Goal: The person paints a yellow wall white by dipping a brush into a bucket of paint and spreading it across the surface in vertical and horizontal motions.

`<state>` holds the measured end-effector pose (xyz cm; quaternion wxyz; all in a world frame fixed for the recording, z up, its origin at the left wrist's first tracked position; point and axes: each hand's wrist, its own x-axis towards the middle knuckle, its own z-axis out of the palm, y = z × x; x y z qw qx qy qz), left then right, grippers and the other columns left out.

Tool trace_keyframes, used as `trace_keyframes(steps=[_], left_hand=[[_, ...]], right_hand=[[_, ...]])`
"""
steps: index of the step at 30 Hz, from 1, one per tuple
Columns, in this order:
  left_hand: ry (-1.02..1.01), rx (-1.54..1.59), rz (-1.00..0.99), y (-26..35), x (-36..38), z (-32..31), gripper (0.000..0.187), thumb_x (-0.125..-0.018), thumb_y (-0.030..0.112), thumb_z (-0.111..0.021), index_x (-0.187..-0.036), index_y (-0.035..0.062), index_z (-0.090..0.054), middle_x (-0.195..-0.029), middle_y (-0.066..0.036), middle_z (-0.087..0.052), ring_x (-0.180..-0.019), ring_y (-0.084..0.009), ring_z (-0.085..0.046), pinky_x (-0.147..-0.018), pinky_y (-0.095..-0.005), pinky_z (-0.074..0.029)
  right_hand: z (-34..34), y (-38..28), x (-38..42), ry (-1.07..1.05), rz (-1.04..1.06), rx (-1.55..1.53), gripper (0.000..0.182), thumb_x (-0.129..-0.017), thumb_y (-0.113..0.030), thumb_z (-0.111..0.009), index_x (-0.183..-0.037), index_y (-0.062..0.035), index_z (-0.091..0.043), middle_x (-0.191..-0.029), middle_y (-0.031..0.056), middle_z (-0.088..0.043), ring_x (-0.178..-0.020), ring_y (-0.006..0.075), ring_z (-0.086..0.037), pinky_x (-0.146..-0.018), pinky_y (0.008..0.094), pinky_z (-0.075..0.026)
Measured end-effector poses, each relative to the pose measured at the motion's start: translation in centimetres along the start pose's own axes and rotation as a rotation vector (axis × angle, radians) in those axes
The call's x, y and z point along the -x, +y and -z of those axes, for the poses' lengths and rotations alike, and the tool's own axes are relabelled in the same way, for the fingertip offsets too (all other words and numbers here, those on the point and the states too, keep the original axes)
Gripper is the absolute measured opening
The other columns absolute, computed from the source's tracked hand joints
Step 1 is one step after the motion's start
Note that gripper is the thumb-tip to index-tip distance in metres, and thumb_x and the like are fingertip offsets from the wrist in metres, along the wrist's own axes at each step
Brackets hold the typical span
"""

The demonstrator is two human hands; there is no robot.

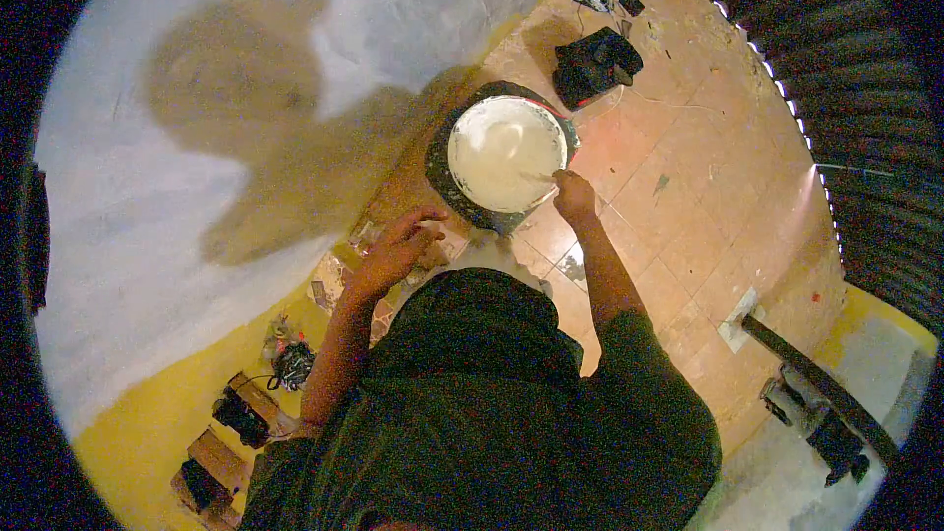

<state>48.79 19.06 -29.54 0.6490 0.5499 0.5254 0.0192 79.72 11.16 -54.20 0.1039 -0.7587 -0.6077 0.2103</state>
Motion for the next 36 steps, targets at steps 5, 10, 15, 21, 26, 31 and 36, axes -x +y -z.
trace_keyframes(steps=[5, 10, 15, 21, 26, 31, 36], left_hand=[[-0.024, -0.03, -0.141, -0.8, -1.3, -1.3, 0.027, -0.092, 0.021, -0.054, -0.116, 0.0076, -0.055, -0.1, -0.007, -0.06, -0.084, -0.016, -0.055, -0.078, -0.0304, -0.046], [-0.067, -0.083, -0.09, 1.2, -0.9, -2.2, 0.026, -0.092, 0.021, -0.055, -0.114, 0.007, -0.055, -0.099, -0.007, -0.06, -0.086, -0.0165, -0.056, -0.079, -0.0315, -0.046], [-0.094, -0.116, -0.297, -1.8, -3.0, -3.1, 0.026, -0.093, 0.02, -0.054, -0.114, 0.0064, -0.055, -0.1, -0.008, -0.059, -0.089, -0.0167, -0.056, -0.081, -0.0311, -0.046], [-0.107, -0.096, -0.284, -2.4, -3.7, -3.6, 0.026, -0.093, 0.021, -0.054, -0.114, 0.0063, -0.055, -0.102, -0.01, -0.059, -0.09, -0.0182, -0.057, -0.081, -0.0316, -0.046], [-0.069, -0.089, -0.277, -1.9, -3.4, -3.4, 0.03, -0.093, 0.023, -0.055, -0.116, 0.0044, -0.054, -0.106, -0.011, -0.06, -0.091, -0.019, -0.057, -0.08, -0.0323, -0.047], [0.019, -0.028, -0.262, -1.2, -2.5, -3.1, 0.034, -0.093, 0.023, -0.055, -0.119, 0.0024, -0.05, -0.107, -0.013, -0.06, -0.09, -0.0188, -0.058, -0.08, -0.0327, -0.047], [0.09, -0.053, -0.356, -3.0, -2.4, -2.1, 0.034, -0.093, 0.025, -0.054, -0.118, 0.0034, -0.05, -0.104, -0.012, -0.06, -0.09, -0.0186, -0.058, -0.08, -0.0324, -0.048]], right_hand=[[0.7, -0.5, 1.1, 0.001, -0.168, -0.015, 0.041, -0.066, -0.004, -0.059, -0.106, -0.0112, -0.062, -0.095, 0.0137, -0.064, -0.087, 0.0332, -0.063, -0.075, 0.043, -0.052], [1.0, -0.9, 1.8, 0.041, -0.273, -0.089, 0.039, -0.067, -0.002, -0.057, -0.104, -0.0124, -0.064, -0.095, 0.0132, -0.066, -0.089, 0.0321, -0.063, -0.076, 0.042, -0.052], [0.2, -0.7, 2.0, 0.081, -0.297, -0.061, 0.036, -0.07, -0.005, -0.057, -0.105, -0.0125, -0.064, -0.092, 0.0136, -0.066, -0.086, 0.0312, -0.065, -0.074, 0.0421, -0.052], [-4.0, 3.2, 1.3, 0.042, -0.356, -0.216, 0.031, -0.073, -0.013, -0.062, -0.104, -0.0087, -0.064, -0.09, 0.0113, -0.066, -0.086, 0.0243, -0.062, -0.076, 0.0362, -0.051], [2.0, -1.4, 1.6, -0.295, -0.694, -1.275, 0.024, -0.084, -0.011, -0.055, -0.105, -0.0041, -0.064, -0.075, 0.0029, -0.057, -0.065, 0.0092, -0.049, -0.054, 0.023, -0.039], [2.5, -6.2, -0.4, -0.478, -0.344, -1.803, 0.045, -0.087, -0.015, -0.06, -0.129, -0.0037, -0.048, -0.082, -0.0002, -0.053, -0.058, 0.0066, -0.039, -0.049, 0.0188, -0.031], [6.7, -13.8, -3.6, -0.643, 0.054, -1.899, 0.044, -0.09, -0.023, -0.059, -0.129, -0.0049, -0.049, -0.079, -0.0013, -0.051, -0.058, 0.0064, -0.037, -0.05, 0.0184, -0.03]])
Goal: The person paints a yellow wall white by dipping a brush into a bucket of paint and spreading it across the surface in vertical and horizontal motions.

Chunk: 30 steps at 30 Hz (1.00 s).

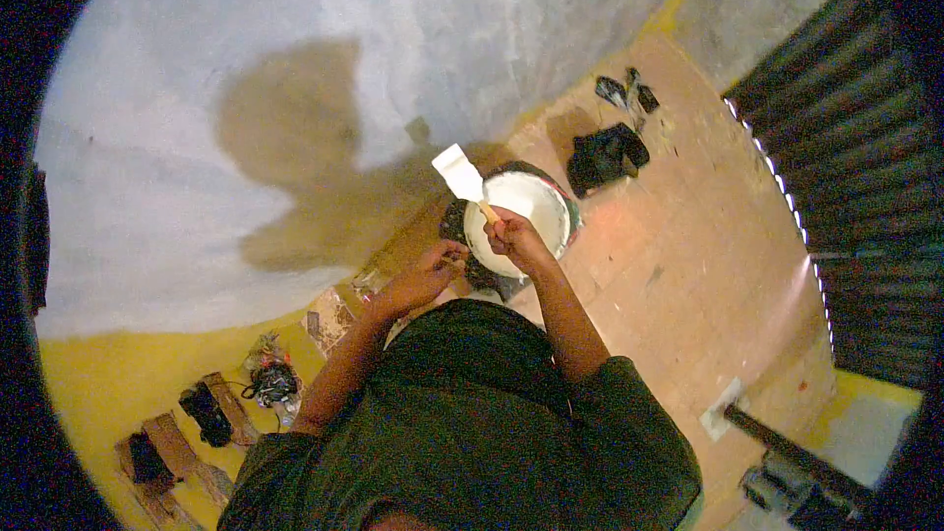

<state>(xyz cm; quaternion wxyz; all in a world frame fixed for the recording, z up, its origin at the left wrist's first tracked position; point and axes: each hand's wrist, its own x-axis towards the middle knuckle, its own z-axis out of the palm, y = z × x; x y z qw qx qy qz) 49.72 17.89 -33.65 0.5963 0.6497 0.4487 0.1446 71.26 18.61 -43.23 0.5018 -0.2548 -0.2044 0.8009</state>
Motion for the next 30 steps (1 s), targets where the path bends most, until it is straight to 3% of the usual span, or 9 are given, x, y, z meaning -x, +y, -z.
trace_keyframes(steps=[1, 4, 5, 7, 11, 16, 22, 26, 30], left_hand=[[-0.008, -0.012, 0.086, 2.7, 0.9, 1.0, 0.033, -0.093, 0.027, -0.054, -0.118, 0.0046, -0.05, -0.104, -0.011, -0.06, -0.089, -0.0186, -0.058, -0.08, -0.0322, -0.047], [0.107, 0.043, -0.016, 2.2, 1.5, 1.7, 0.032, -0.093, 0.027, -0.054, -0.117, 0.0055, -0.051, -0.103, -0.01, -0.059, -0.089, -0.018, -0.057, -0.081, -0.0321, -0.047], [0.021, 0.052, 0.181, 3.4, 2.3, 2.5, 0.034, -0.093, 0.023, -0.054, -0.122, 0.0039, -0.05, -0.115, -0.01, -0.056, -0.104, -0.0208, -0.055, -0.092, -0.0351, -0.044], [0.097, 0.07, 0.158, 2.2, 2.7, 2.8, 0.034, -0.093, 0.023, -0.054, -0.121, 0.0047, -0.051, -0.115, -0.01, -0.056, -0.104, -0.0211, -0.054, -0.092, -0.0351, -0.044], [0.233, 0.061, 0.12, 1.7, 5.0, 4.2, 0.035, -0.093, 0.026, -0.055, -0.122, 0.0066, -0.051, -0.113, -0.011, -0.058, -0.103, -0.0224, -0.055, -0.091, -0.036, -0.044], [0.386, 0.138, 0.088, 0.2, 6.6, 5.9, 0.038, -0.092, 0.025, -0.054, -0.124, 0.0046, -0.048, -0.113, -0.012, -0.058, -0.104, -0.0225, -0.055, -0.091, -0.0371, -0.044], [0.424, 0.211, 0.034, -0.8, 7.5, 8.4, 0.036, -0.094, 0.024, -0.054, -0.123, 0.0033, -0.048, -0.114, -0.009, -0.056, -0.105, -0.0209, -0.054, -0.091, -0.0342, -0.043], [0.415, 0.307, 0.024, 1.3, 9.5, 11.3, 0.04, -0.092, 0.028, -0.058, -0.125, 0.0082, -0.049, -0.122, -0.009, -0.054, -0.112, -0.0224, -0.05, -0.098, -0.0358, -0.039], [0.404, 0.141, -0.157, 0.9, 11.6, 15.4, 0.035, -0.094, 0.027, -0.056, -0.123, 0.01, -0.05, -0.12, -0.009, -0.054, -0.111, -0.0228, -0.052, -0.096, -0.037, -0.041]], right_hand=[[-1.5, -0.9, -1.0, -0.03, 0.001, 0.051, 0.045, -0.09, -0.023, -0.059, -0.129, -0.0052, -0.048, -0.079, -0.0012, -0.051, -0.057, 0.0064, -0.037, -0.049, 0.0186, -0.03], [-4.7, -2.7, -4.1, -0.077, -0.033, 0.151, 0.053, -0.085, -0.026, -0.065, -0.13, -0.0052, -0.047, -0.078, -0.0016, -0.053, -0.054, 0.0067, -0.037, -0.049, 0.0198, -0.031], [-5.9, -3.1, -4.9, -0.167, -0.033, 0.165, 0.055, -0.083, -0.026, -0.068, -0.13, -0.0051, -0.047, -0.077, -0.0016, -0.053, -0.054, 0.007, -0.038, -0.049, 0.0202, -0.031], [-7.7, -3.1, -6.6, -0.337, -0.041, 0.151, 0.06, -0.078, -0.023, -0.073, -0.129, -0.005, -0.047, -0.076, -0.0007, -0.055, -0.055, 0.0084, -0.043, -0.048, 0.0216, -0.032], [-10.0, -1.4, -8.7, -0.375, -0.107, 0.208, 0.055, -0.074, -0.016, -0.074, -0.12, -0.0037, -0.048, -0.079, 0.0069, -0.058, -0.06, 0.0133, -0.053, -0.051, 0.0252, -0.041], [-13.3, 0.9, -9.6, -0.27, -0.115, 0.27, 0.049, -0.07, -0.009, -0.076, -0.112, -0.0063, -0.049, -0.087, 0.007, -0.061, -0.069, 0.0147, -0.059, -0.057, 0.0259, -0.047], [-13.2, 1.7, -11.7, -0.155, 0.134, 0.717, 0.03, -0.086, -0.012, -0.064, -0.112, -0.0068, -0.05, -0.083, 0.003, -0.059, -0.068, 0.0121, -0.054, -0.059, 0.0258, -0.044], [-16.6, 0.2, -12.0, -0.048, 0.16, 0.652, 0.024, -0.09, -0.011, -0.058, -0.113, -0.0066, -0.049, -0.08, 0.0016, -0.057, -0.065, 0.0106, -0.052, -0.058, 0.0249, -0.043], [-20.1, -1.4, -12.9, 0.009, 0.506, 1.005, 0.021, -0.094, -0.012, -0.053, -0.112, -0.0029, -0.051, -0.077, 0.0009, -0.056, -0.065, 0.0078, -0.049, -0.057, 0.0228, -0.04]])
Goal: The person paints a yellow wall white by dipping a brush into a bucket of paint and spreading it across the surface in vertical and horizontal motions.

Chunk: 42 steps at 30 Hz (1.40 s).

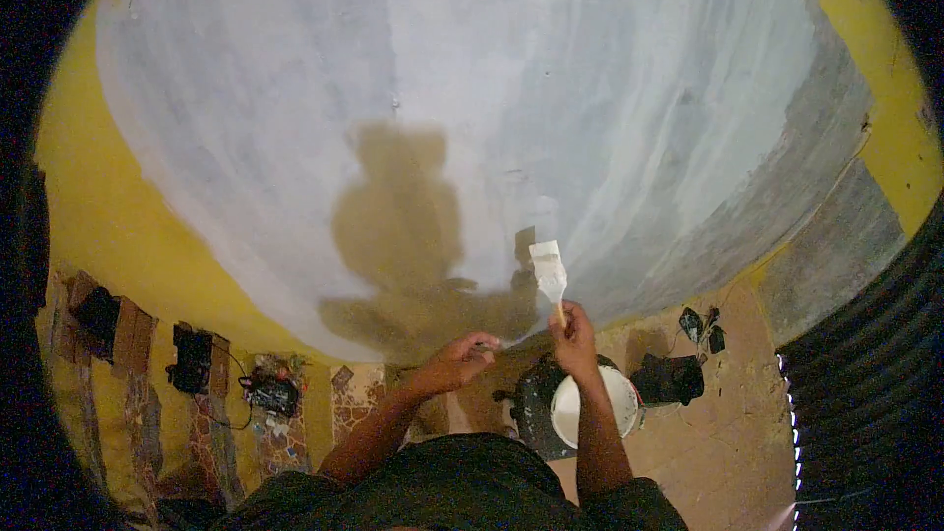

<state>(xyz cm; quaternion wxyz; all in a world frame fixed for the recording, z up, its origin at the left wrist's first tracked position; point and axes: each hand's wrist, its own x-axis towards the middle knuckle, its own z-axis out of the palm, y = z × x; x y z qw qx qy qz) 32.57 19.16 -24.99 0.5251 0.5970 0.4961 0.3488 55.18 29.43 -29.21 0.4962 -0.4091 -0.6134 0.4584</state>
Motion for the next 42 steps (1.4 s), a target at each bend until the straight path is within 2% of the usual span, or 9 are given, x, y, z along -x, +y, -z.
trace_keyframes(steps=[5, 11, 14, 19, 27, 32, 33, 37, 42], left_hand=[[0.123, -0.112, -0.104, 9.1, 2.9, 9.0, 0.028, -0.093, 0.018, -0.054, -0.118, 0.0065, -0.052, -0.116, -0.007, -0.056, -0.099, -0.0167, -0.055, -0.083, -0.0338, -0.046], [0.206, -0.262, -0.457, 20.4, 7.7, 18.1, 0.026, -0.093, 0.015, -0.054, -0.117, 0.0073, -0.052, -0.113, -0.005, -0.057, -0.102, -0.017, -0.057, -0.086, -0.0331, -0.046], [0.316, -0.402, -0.624, 25.3, 9.9, 20.9, 0.026, -0.09, 0.009, -0.053, -0.116, 0.007, -0.052, -0.113, -0.006, -0.058, -0.102, -0.0168, -0.057, -0.087, -0.0322, -0.045], [0.435, -0.492, -0.844, 28.5, 11.9, 23.8, 0.025, -0.087, 0.009, -0.054, -0.112, 0.0058, -0.056, -0.117, -0.008, -0.057, -0.104, -0.0186, -0.056, -0.085, -0.0322, -0.045], [0.363, -0.399, -0.935, 27.9, 13.4, 26.1, 0.023, -0.084, 0.009, -0.058, -0.107, 0.0052, -0.058, -0.116, -0.01, -0.056, -0.099, -0.0195, -0.057, -0.079, -0.0309, -0.046], [0.331, -0.313, -0.93, 27.0, 12.7, 27.6, 0.023, -0.082, 0.008, -0.06, -0.105, 0.0052, -0.059, -0.112, -0.01, -0.058, -0.095, -0.0203, -0.058, -0.073, -0.0313, -0.048], [0.318, -0.298, -0.918, 26.8, 12.5, 27.8, 0.023, -0.082, 0.008, -0.06, -0.105, 0.0054, -0.059, -0.112, -0.01, -0.057, -0.096, -0.0199, -0.058, -0.074, -0.0312, -0.048], [0.225, -0.269, -0.828, 26.3, 12.8, 28.1, 0.025, -0.084, 0.004, -0.054, -0.109, 0.0042, -0.058, -0.122, -0.01, -0.052, -0.107, -0.0183, -0.055, -0.085, -0.0309, -0.045], [0.233, -0.213, -0.884, 25.2, 12.6, 28.0, 0.023, -0.082, 0.006, -0.061, -0.105, 0.0058, -0.06, -0.116, -0.01, -0.056, -0.096, -0.0186, -0.058, -0.074, -0.0294, -0.048]], right_hand=[[-0.4, -11.5, -4.8, 0.047, 0.17, 0.324, 0.015, -0.094, -0.013, -0.052, -0.103, -0.0012, -0.056, -0.071, 0.0014, -0.056, -0.06, 0.0074, -0.049, -0.055, 0.0242, -0.041], [-4.5, -29.3, -8.8, 0.081, 0.459, 0.487, 0.014, -0.094, -0.011, -0.052, -0.102, -0.0003, -0.053, -0.069, 0.0053, -0.059, -0.056, 0.0096, -0.053, -0.052, 0.0263, -0.044], [-7.2, -37.1, -10.8, 0.263, 0.712, 0.721, 0.026, -0.086, -0.006, -0.059, -0.112, -0.0035, -0.055, -0.063, 0.0146, -0.054, -0.052, 0.0188, -0.054, -0.05, 0.0327, -0.042], [-11.5, -46.1, -12.9, 0.452, 0.947, 0.859, 0.023, -0.083, -0.009, -0.061, -0.105, -0.0024, -0.065, -0.073, 0.0204, -0.064, -0.059, 0.0245, -0.062, -0.059, 0.033, -0.049], [-16.8, -46.6, -14.9, 0.463, 0.938, 1.077, 0.031, -0.07, 0.002, -0.054, -0.098, -0.0002, -0.067, -0.084, 0.0261, -0.064, -0.08, 0.0414, -0.062, -0.077, 0.0453, -0.051], [-18.3, -40.6, -12.6, 0.222, 0.705, 1.192, 0.024, -0.069, 0.004, -0.05, -0.089, 0.0033, -0.064, -0.079, 0.0279, -0.061, -0.079, 0.0434, -0.06, -0.072, 0.0485, -0.049], [-18.3, -39.8, -12.0, 0.214, 0.71, 1.17, 0.023, -0.074, 0.005, -0.05, -0.092, 0.0044, -0.064, -0.076, 0.0301, -0.058, -0.073, 0.0446, -0.059, -0.063, 0.0425, -0.049], [-17.8, -40.9, -9.7, 0.074, 0.528, 1.213, 0.02, -0.073, 0.003, -0.06, -0.092, 0.0029, -0.068, -0.076, 0.0244, -0.064, -0.069, 0.0354, -0.064, -0.066, 0.0384, -0.05], [-15.7, -46.6, -11.3, 0.101, 0.533, 1.401, 0.017, -0.07, -0.008, -0.07, -0.085, 0.0003, -0.072, -0.078, 0.0184, -0.067, -0.071, 0.0254, -0.063, -0.067, 0.0347, -0.05]])
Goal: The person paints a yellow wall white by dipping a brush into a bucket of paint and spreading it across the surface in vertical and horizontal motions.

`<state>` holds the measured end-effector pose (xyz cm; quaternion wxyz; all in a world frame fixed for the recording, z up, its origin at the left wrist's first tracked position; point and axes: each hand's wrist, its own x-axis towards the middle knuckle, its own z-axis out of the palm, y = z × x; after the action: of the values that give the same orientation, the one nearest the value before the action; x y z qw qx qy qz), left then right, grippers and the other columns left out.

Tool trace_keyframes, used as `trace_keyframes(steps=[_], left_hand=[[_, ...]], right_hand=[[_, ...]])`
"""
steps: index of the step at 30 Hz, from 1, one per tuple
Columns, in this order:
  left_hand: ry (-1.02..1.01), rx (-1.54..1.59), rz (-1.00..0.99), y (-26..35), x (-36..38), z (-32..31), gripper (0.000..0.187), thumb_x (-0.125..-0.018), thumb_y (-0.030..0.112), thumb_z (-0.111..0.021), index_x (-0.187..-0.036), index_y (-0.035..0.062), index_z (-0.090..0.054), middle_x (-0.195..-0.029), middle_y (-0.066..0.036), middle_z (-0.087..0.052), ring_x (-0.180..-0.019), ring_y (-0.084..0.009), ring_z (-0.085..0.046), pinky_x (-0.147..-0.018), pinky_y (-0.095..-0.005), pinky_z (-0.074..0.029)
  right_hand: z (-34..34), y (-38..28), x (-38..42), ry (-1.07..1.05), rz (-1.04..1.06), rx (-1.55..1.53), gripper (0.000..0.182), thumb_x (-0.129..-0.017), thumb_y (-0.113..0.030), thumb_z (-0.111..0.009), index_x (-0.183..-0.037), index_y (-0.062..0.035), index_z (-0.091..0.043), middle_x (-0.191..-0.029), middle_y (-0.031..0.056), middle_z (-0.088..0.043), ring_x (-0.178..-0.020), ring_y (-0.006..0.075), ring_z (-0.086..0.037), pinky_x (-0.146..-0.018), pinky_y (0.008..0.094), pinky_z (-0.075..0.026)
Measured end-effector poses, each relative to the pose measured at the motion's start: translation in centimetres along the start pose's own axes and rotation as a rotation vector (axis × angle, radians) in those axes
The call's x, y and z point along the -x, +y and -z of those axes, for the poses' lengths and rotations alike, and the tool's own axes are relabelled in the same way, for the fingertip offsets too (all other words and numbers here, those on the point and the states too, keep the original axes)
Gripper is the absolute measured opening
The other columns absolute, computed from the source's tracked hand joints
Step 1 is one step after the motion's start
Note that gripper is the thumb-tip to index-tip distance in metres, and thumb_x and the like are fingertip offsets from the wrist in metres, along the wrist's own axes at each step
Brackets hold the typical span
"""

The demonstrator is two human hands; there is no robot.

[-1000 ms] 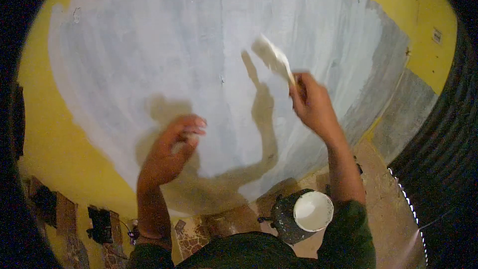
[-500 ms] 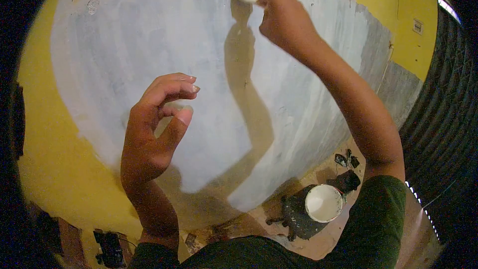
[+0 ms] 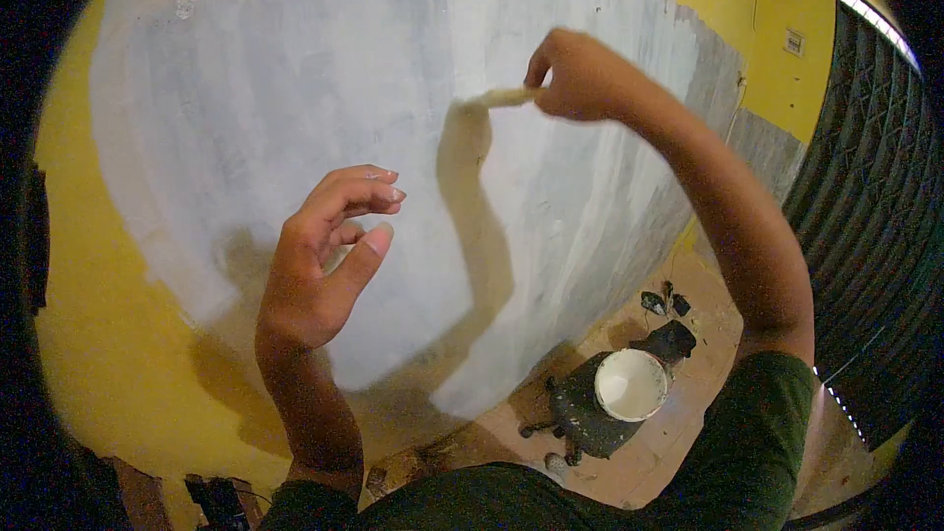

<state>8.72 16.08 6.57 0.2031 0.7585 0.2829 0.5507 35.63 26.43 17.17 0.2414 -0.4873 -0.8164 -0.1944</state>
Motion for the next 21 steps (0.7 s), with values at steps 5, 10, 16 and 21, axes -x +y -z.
trace_keyframes(steps=[5, 10, 16, 21], left_hand=[[-0.072, -0.026, 0.06, 1.0, 0.3, 0.3, 0.026, -0.083, 0.002, -0.055, -0.109, 0.0059, -0.058, -0.123, -0.01, -0.052, -0.108, -0.019, -0.054, -0.086, -0.0328, -0.045], [-0.06, -0.002, 0.071, 1.2, 0.7, 0.0, 0.026, -0.083, 0.003, -0.057, -0.109, 0.0069, -0.058, -0.123, -0.009, -0.052, -0.108, -0.0182, -0.054, -0.086, -0.0323, -0.045], [-0.038, -0.007, 0.069, 1.1, 0.5, -0.8, 0.026, -0.083, 0.003, -0.056, -0.109, 0.0066, -0.058, -0.122, -0.009, -0.052, -0.108, -0.0181, -0.055, -0.086, -0.0322, -0.044], [-0.038, 0.005, 0.071, 0.6, 0.7, -1.9, 0.026, -0.084, 0.003, -0.056, -0.11, 0.0064, -0.058, -0.123, -0.01, -0.052, -0.108, -0.0187, -0.054, -0.087, -0.0327, -0.044]], right_hand=[[4.0, 1.9, -6.7, 0.149, 0.063, 0.111, 0.019, -0.069, -0.01, -0.07, -0.084, 0.0012, -0.071, -0.077, 0.0172, -0.068, -0.07, 0.0263, -0.064, -0.069, 0.0354, -0.05], [10.0, -0.1, -6.9, 0.195, -0.091, 0.108, 0.025, -0.066, -0.014, -0.069, -0.09, -0.0061, -0.074, -0.082, 0.0192, -0.069, -0.071, 0.0265, -0.066, -0.068, 0.0341, -0.052], [6.8, 0.1, -5.7, 0.576, -0.076, -0.01, 0.021, -0.069, -0.006, -0.065, -0.089, -0.0026, -0.072, -0.077, 0.0206, -0.068, -0.066, 0.0251, -0.063, -0.06, 0.0353, -0.05], [-6.5, 0.2, -2.2, 0.449, 0.06, -0.133, 0.027, -0.07, 0.001, -0.054, -0.095, 0.0014, -0.062, -0.073, 0.0243, -0.062, -0.072, 0.0401, -0.061, -0.067, 0.0484, -0.049]])
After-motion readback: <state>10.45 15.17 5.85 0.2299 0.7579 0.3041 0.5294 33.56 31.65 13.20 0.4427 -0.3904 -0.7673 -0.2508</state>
